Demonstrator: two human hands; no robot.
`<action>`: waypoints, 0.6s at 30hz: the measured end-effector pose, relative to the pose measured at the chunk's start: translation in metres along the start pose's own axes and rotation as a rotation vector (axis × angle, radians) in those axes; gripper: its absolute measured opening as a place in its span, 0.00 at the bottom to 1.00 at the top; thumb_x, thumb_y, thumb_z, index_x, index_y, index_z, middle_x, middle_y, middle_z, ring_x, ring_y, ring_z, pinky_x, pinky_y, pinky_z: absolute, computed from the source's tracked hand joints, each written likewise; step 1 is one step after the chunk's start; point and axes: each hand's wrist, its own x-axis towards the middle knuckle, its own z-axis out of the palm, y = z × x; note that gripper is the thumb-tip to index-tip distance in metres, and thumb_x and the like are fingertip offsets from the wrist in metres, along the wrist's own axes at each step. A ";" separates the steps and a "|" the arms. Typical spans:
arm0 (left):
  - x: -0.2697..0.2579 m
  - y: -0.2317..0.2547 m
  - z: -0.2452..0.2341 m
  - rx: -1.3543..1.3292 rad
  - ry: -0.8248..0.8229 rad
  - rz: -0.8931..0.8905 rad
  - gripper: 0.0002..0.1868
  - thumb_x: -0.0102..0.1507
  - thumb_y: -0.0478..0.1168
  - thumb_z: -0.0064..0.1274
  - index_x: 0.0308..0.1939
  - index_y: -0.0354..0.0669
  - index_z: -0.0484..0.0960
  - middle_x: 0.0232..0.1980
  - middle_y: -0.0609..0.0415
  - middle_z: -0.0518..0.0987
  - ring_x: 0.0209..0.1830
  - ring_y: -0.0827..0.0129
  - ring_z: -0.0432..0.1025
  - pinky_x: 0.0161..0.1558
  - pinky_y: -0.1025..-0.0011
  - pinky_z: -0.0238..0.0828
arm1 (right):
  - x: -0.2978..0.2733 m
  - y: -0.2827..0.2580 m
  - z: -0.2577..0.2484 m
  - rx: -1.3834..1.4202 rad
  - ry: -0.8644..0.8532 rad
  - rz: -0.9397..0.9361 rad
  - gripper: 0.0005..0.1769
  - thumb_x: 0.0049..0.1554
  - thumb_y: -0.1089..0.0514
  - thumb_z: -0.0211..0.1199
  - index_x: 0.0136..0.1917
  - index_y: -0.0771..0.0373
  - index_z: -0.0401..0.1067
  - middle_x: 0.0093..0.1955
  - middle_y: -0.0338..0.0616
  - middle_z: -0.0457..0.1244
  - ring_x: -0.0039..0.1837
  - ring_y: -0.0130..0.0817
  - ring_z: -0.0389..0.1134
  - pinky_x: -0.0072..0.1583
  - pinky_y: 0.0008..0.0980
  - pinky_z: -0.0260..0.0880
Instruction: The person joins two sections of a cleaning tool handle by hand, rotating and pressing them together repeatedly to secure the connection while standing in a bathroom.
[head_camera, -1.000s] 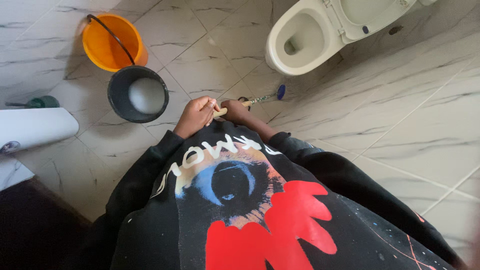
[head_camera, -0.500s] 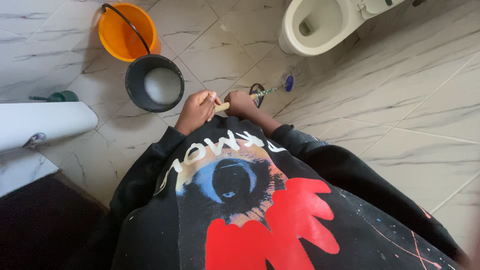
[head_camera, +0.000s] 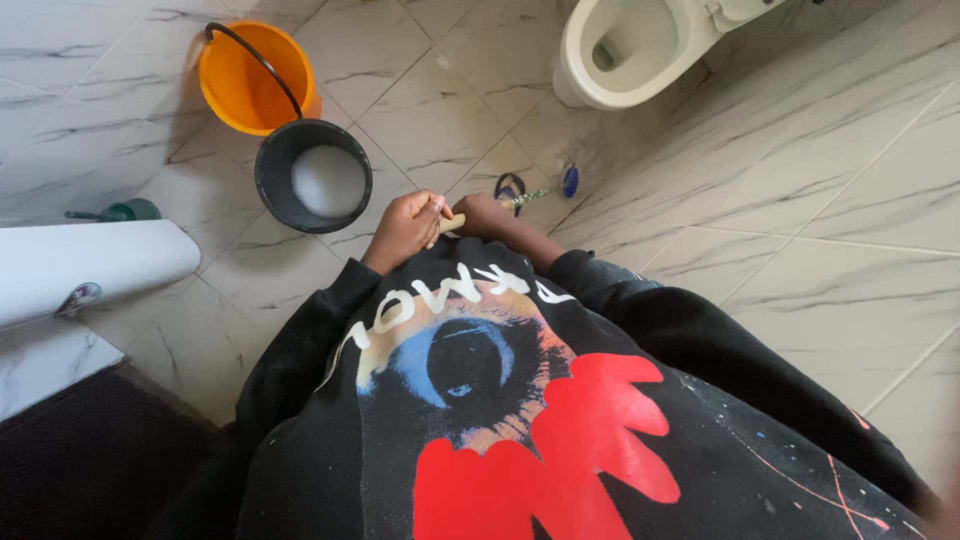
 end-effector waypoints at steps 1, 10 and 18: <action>-0.001 -0.001 -0.002 0.021 0.008 0.007 0.15 0.75 0.38 0.38 0.39 0.32 0.75 0.20 0.61 0.67 0.16 0.80 0.61 0.23 0.78 0.57 | 0.004 0.006 0.006 0.010 0.005 -0.022 0.16 0.48 0.46 0.71 0.44 0.57 0.79 0.42 0.52 0.70 0.47 0.53 0.72 0.49 0.47 0.71; 0.007 -0.007 -0.022 -0.031 0.105 0.071 0.15 0.75 0.39 0.40 0.39 0.32 0.76 0.21 0.61 0.67 0.17 0.80 0.61 0.24 0.77 0.59 | 0.030 0.011 0.005 0.029 -0.014 -0.036 0.14 0.50 0.47 0.70 0.45 0.58 0.80 0.43 0.52 0.71 0.48 0.52 0.73 0.50 0.46 0.70; 0.024 0.030 -0.031 0.214 0.156 0.136 0.14 0.74 0.41 0.41 0.40 0.36 0.78 0.22 0.60 0.71 0.20 0.80 0.65 0.26 0.77 0.64 | 0.039 -0.018 -0.036 0.167 0.151 -0.086 0.31 0.49 0.33 0.71 0.57 0.54 0.76 0.54 0.51 0.71 0.55 0.51 0.73 0.54 0.46 0.72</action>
